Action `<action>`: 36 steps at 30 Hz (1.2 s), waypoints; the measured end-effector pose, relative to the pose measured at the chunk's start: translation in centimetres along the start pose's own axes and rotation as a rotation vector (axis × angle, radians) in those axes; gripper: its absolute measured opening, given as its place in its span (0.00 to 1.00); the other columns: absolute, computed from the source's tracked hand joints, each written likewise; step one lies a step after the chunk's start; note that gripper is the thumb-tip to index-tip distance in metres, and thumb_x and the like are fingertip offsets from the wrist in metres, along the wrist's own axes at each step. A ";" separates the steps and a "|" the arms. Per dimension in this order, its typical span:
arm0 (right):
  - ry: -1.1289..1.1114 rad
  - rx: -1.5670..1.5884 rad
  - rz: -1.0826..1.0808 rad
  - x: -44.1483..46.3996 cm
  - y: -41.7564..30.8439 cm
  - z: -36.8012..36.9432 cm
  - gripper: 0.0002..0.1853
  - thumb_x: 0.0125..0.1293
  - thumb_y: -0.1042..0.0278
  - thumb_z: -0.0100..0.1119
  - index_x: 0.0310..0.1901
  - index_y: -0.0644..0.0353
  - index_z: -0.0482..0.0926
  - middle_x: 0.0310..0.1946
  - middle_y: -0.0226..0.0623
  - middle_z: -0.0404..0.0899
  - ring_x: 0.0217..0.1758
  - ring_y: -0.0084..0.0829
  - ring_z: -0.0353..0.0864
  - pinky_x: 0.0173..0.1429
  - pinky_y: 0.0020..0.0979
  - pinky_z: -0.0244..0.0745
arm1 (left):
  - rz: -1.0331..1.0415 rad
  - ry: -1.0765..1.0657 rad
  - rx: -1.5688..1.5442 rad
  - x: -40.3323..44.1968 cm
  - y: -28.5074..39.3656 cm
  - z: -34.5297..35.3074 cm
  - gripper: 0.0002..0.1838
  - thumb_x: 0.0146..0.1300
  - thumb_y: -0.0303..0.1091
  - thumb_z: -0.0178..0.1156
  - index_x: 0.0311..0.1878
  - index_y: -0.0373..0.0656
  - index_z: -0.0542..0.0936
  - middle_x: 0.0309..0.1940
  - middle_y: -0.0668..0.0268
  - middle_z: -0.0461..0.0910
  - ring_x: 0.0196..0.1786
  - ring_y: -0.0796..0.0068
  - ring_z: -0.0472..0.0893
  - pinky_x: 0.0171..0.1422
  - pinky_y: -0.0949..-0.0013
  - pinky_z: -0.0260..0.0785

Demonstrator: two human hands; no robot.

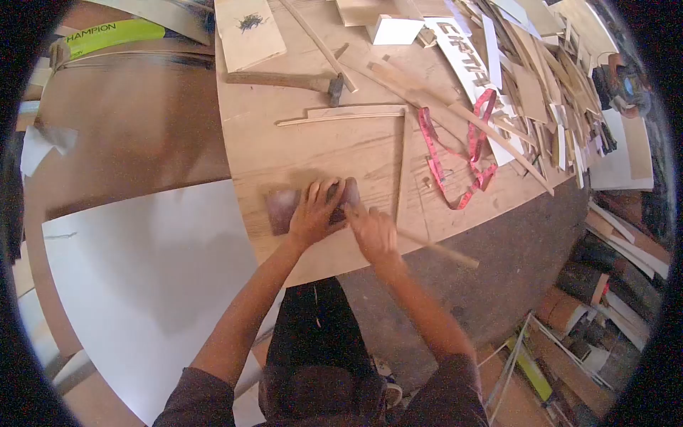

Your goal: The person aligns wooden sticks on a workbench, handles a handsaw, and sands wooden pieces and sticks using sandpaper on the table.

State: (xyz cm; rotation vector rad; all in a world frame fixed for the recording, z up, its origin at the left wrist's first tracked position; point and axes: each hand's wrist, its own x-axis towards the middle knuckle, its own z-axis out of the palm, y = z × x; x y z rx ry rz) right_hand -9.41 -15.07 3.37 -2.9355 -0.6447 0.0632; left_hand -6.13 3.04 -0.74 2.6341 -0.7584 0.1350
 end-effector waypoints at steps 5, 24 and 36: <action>-0.021 -0.208 0.026 2.4 0.1 0.0 0.21 0.60 0.68 0.61 0.57 0.56 0.79 0.42 0.34 0.79 0.36 0.36 0.85 0.32 0.36 0.79 | 0.001 0.021 0.009 0.0 0.0 0.0 0.50 0.49 0.61 0.71 0.72 0.43 0.67 0.66 0.60 0.64 0.71 0.58 0.62 0.79 0.50 0.53; 0.046 -0.357 -0.016 -0.4 -0.4 2.7 0.24 0.60 0.67 0.60 0.60 0.51 0.78 0.42 0.29 0.75 0.35 0.30 0.77 0.34 0.35 0.73 | 0.001 0.010 -0.074 0.1 -0.3 0.5 0.51 0.47 0.58 0.73 0.73 0.45 0.66 0.67 0.59 0.64 0.72 0.54 0.61 0.78 0.47 0.54; -0.006 -0.160 -0.096 -0.1 -0.6 0.4 0.21 0.63 0.69 0.58 0.59 0.56 0.77 0.38 0.30 0.78 0.35 0.32 0.83 0.34 0.34 0.79 | 0.009 -0.005 0.000 0.1 -0.2 0.2 0.49 0.50 0.59 0.71 0.72 0.44 0.66 0.67 0.60 0.64 0.71 0.56 0.61 0.80 0.50 0.51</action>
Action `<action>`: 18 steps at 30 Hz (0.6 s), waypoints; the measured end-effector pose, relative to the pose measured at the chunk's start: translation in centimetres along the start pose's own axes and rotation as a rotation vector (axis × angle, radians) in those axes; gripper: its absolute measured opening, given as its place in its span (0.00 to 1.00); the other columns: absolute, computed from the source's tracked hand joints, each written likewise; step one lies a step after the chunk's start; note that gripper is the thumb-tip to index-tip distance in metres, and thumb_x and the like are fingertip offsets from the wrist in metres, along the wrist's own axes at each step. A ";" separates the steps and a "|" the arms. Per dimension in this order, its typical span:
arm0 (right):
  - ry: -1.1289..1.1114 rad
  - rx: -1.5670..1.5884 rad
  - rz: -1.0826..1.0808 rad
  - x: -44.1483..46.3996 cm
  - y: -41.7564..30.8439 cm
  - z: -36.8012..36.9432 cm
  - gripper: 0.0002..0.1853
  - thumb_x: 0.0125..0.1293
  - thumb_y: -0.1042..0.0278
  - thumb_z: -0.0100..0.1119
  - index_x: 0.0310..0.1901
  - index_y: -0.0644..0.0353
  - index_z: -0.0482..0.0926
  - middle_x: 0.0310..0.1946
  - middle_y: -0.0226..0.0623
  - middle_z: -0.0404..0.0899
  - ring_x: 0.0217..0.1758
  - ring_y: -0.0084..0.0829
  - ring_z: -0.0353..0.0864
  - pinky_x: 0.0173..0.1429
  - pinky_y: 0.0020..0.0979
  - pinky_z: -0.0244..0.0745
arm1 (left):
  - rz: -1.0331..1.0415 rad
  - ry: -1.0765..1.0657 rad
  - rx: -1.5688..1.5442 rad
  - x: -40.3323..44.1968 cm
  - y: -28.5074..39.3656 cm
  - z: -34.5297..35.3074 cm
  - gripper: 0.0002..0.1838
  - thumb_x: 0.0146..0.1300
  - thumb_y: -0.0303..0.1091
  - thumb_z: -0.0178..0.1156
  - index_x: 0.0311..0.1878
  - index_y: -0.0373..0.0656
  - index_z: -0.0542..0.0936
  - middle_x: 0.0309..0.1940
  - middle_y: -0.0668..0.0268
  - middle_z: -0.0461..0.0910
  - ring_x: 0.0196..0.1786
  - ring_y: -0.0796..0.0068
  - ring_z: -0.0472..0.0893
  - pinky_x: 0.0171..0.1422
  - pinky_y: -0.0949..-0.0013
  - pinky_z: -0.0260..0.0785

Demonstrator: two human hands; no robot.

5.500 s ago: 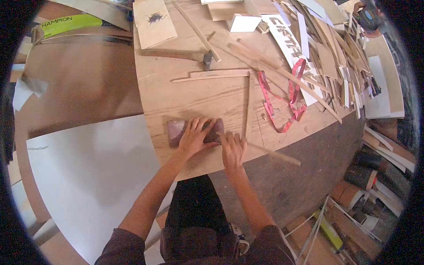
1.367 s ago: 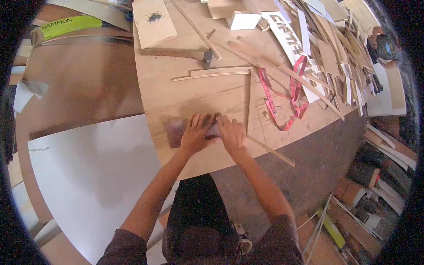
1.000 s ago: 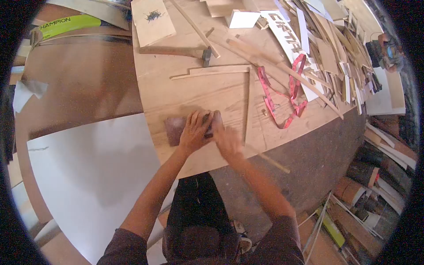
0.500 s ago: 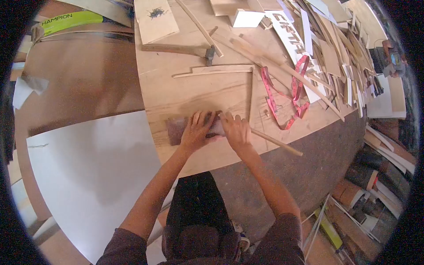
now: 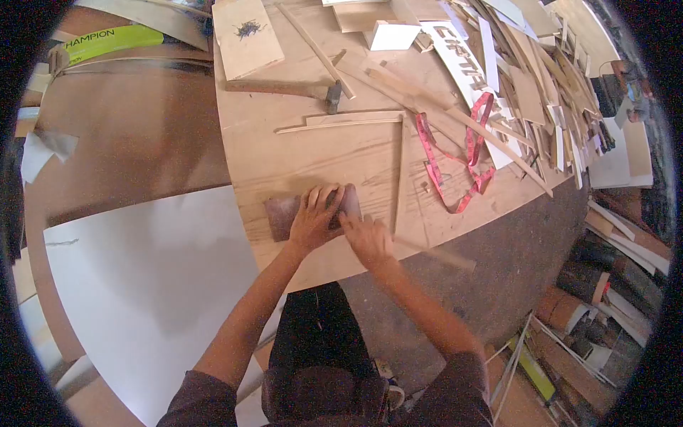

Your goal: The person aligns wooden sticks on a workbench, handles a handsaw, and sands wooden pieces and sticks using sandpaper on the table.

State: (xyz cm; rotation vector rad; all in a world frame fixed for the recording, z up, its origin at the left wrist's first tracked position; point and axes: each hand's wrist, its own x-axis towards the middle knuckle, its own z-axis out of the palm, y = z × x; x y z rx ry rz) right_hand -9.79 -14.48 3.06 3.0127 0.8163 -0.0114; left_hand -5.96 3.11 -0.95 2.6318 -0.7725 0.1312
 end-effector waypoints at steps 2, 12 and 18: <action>-0.002 -0.033 0.064 2.8 1.8 -0.8 0.22 0.62 0.69 0.59 0.59 0.54 0.78 0.39 0.30 0.77 0.35 0.31 0.82 0.33 0.33 0.77 | -0.011 0.005 -0.038 -0.3 0.2 0.4 0.51 0.48 0.57 0.73 0.73 0.45 0.65 0.67 0.60 0.64 0.71 0.55 0.61 0.79 0.48 0.52; 0.071 -0.117 0.055 2.9 2.5 -0.8 0.16 0.63 0.68 0.57 0.53 0.53 0.80 0.42 0.28 0.78 0.32 0.29 0.81 0.33 0.32 0.78 | -0.044 0.011 -0.032 0.1 0.4 -0.2 0.49 0.49 0.57 0.72 0.71 0.43 0.68 0.65 0.60 0.66 0.71 0.57 0.62 0.78 0.49 0.54; -0.027 -0.090 0.018 -0.5 0.2 0.1 0.23 0.62 0.68 0.58 0.61 0.53 0.77 0.48 0.32 0.80 0.33 0.31 0.81 0.34 0.33 0.79 | -0.015 0.013 -0.040 0.2 0.2 -0.3 0.48 0.50 0.59 0.71 0.71 0.42 0.69 0.65 0.60 0.66 0.70 0.56 0.62 0.78 0.49 0.55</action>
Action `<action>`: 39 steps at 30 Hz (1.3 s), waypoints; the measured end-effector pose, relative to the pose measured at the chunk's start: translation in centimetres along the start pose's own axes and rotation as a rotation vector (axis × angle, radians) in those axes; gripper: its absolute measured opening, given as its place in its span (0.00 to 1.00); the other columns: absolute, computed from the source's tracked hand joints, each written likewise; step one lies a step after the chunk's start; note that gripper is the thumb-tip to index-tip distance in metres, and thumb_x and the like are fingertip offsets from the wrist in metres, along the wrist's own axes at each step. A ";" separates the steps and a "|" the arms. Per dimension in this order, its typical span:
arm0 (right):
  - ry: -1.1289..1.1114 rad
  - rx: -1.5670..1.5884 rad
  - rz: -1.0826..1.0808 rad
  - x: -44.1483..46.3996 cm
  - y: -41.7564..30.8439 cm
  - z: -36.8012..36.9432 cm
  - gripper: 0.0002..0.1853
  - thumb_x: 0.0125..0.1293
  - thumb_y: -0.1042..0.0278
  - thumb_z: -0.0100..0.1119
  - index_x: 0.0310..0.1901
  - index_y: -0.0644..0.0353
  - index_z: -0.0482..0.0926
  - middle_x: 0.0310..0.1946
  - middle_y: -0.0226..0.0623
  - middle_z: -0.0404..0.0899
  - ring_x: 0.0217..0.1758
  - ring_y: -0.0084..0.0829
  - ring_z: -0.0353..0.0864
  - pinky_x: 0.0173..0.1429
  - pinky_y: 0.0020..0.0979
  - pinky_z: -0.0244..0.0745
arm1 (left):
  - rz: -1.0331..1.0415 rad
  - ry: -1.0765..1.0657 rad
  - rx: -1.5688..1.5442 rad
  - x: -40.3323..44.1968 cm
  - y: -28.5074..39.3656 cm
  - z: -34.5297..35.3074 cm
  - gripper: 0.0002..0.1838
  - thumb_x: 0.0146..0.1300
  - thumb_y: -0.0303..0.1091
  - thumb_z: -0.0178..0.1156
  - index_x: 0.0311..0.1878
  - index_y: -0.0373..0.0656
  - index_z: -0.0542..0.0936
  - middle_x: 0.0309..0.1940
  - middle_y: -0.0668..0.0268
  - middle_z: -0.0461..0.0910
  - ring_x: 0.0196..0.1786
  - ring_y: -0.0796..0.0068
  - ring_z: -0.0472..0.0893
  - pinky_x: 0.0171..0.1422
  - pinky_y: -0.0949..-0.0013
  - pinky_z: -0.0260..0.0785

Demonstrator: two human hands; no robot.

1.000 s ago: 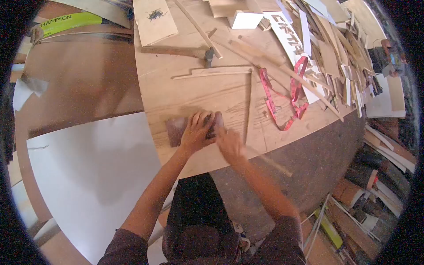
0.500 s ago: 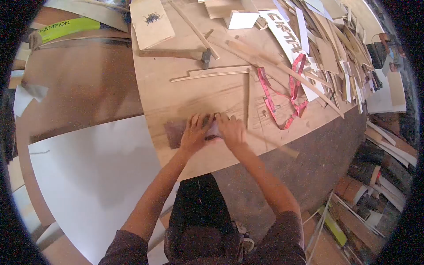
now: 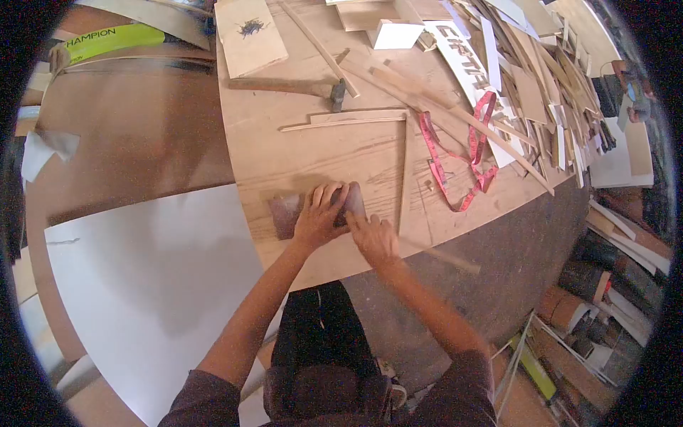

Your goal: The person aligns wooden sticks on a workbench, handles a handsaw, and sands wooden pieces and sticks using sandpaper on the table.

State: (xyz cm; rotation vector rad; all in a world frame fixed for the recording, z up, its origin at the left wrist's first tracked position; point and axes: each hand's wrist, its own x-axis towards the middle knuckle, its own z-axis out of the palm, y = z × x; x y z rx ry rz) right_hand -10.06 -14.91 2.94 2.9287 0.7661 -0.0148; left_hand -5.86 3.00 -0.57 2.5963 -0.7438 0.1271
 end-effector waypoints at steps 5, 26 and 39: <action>0.026 -0.072 0.151 2.8 0.5 -0.3 0.23 0.62 0.68 0.58 0.61 0.51 0.78 0.47 0.31 0.80 0.38 0.28 0.79 0.35 0.31 0.75 | -0.010 -0.006 -0.005 -0.2 0.1 -0.2 0.47 0.50 0.58 0.71 0.70 0.41 0.69 0.65 0.60 0.66 0.70 0.56 0.62 0.78 0.49 0.54; -0.102 -0.020 0.081 0.2 -2.3 -0.2 0.23 0.63 0.65 0.60 0.61 0.54 0.76 0.42 0.31 0.80 0.39 0.30 0.84 0.36 0.34 0.78 | 0.017 -0.002 0.025 0.0 -0.3 0.0 0.47 0.55 0.62 0.67 0.72 0.42 0.68 0.66 0.58 0.65 0.71 0.56 0.62 0.79 0.50 0.52; 0.003 -0.021 -0.011 1.6 1.4 1.3 0.22 0.61 0.66 0.59 0.59 0.50 0.78 0.43 0.29 0.77 0.36 0.31 0.81 0.33 0.34 0.77 | -0.029 -0.027 0.032 -0.3 0.2 0.2 0.48 0.55 0.62 0.68 0.73 0.42 0.66 0.67 0.60 0.65 0.72 0.56 0.60 0.79 0.50 0.52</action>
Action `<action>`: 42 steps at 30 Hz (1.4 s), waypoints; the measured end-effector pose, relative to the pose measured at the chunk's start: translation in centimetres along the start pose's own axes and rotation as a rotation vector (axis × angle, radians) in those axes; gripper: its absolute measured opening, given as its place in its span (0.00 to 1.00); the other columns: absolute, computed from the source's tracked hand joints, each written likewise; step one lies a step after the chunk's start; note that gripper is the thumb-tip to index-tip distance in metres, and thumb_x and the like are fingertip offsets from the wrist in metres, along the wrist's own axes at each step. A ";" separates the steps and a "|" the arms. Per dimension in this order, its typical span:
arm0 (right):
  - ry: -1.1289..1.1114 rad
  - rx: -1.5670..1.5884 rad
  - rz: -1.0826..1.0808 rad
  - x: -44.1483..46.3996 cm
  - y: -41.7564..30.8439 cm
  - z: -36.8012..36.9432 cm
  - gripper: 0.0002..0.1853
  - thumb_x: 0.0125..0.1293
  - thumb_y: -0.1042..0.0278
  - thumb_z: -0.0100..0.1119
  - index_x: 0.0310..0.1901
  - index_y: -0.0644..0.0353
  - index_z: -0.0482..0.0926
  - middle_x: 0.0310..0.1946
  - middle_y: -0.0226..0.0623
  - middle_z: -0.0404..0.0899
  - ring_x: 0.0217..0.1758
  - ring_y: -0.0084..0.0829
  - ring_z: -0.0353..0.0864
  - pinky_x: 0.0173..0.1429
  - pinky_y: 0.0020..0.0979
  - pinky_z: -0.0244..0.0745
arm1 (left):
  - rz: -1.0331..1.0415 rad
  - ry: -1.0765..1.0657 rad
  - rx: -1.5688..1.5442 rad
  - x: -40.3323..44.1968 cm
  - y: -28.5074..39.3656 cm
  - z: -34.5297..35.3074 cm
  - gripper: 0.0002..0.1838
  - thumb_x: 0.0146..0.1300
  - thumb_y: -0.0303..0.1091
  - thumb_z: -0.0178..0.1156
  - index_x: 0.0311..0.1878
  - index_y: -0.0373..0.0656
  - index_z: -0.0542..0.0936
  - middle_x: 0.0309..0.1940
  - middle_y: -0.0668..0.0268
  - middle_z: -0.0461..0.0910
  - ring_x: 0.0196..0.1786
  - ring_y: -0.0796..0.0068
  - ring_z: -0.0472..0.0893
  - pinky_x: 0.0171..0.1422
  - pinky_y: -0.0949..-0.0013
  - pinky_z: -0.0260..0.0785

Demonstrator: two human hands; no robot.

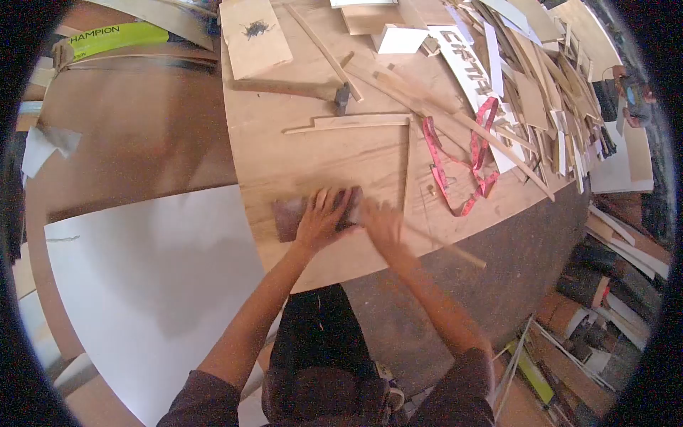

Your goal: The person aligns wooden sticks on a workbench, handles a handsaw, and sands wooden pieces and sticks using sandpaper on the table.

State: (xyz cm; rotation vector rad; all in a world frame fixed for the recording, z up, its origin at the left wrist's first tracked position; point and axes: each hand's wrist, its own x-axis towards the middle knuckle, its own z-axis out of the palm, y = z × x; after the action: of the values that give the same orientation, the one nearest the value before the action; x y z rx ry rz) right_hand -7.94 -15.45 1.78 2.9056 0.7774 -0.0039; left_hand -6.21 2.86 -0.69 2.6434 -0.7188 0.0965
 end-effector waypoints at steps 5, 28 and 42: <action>0.018 -0.054 0.129 -1.4 -2.8 -0.8 0.23 0.62 0.68 0.58 0.61 0.50 0.78 0.41 0.30 0.78 0.35 0.30 0.81 0.34 0.35 0.77 | 0.035 0.016 0.018 0.2 -0.3 -0.2 0.49 0.54 0.63 0.68 0.73 0.42 0.66 0.67 0.59 0.65 0.71 0.56 0.61 0.79 0.50 0.52; -0.038 -0.059 0.114 0.7 -1.6 -1.2 0.22 0.62 0.65 0.59 0.59 0.52 0.77 0.38 0.29 0.75 0.35 0.29 0.79 0.34 0.31 0.75 | 0.018 0.025 -0.007 0.0 0.2 -0.4 0.48 0.52 0.56 0.70 0.72 0.41 0.66 0.67 0.58 0.65 0.72 0.55 0.60 0.79 0.49 0.51; -0.004 -0.222 0.165 -0.9 -5.0 -0.3 0.28 0.59 0.64 0.61 0.64 0.52 0.76 0.36 0.26 0.75 0.36 0.26 0.80 0.34 0.31 0.76 | 0.021 -0.003 -0.077 0.5 -0.6 0.0 0.49 0.51 0.53 0.71 0.73 0.43 0.64 0.68 0.58 0.63 0.72 0.52 0.60 0.77 0.46 0.52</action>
State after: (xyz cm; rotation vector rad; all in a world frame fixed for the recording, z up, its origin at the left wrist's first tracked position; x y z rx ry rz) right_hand -11.23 -11.56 1.50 2.7465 0.4998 0.0877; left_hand -5.49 3.09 -0.79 2.5640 -0.7372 0.0694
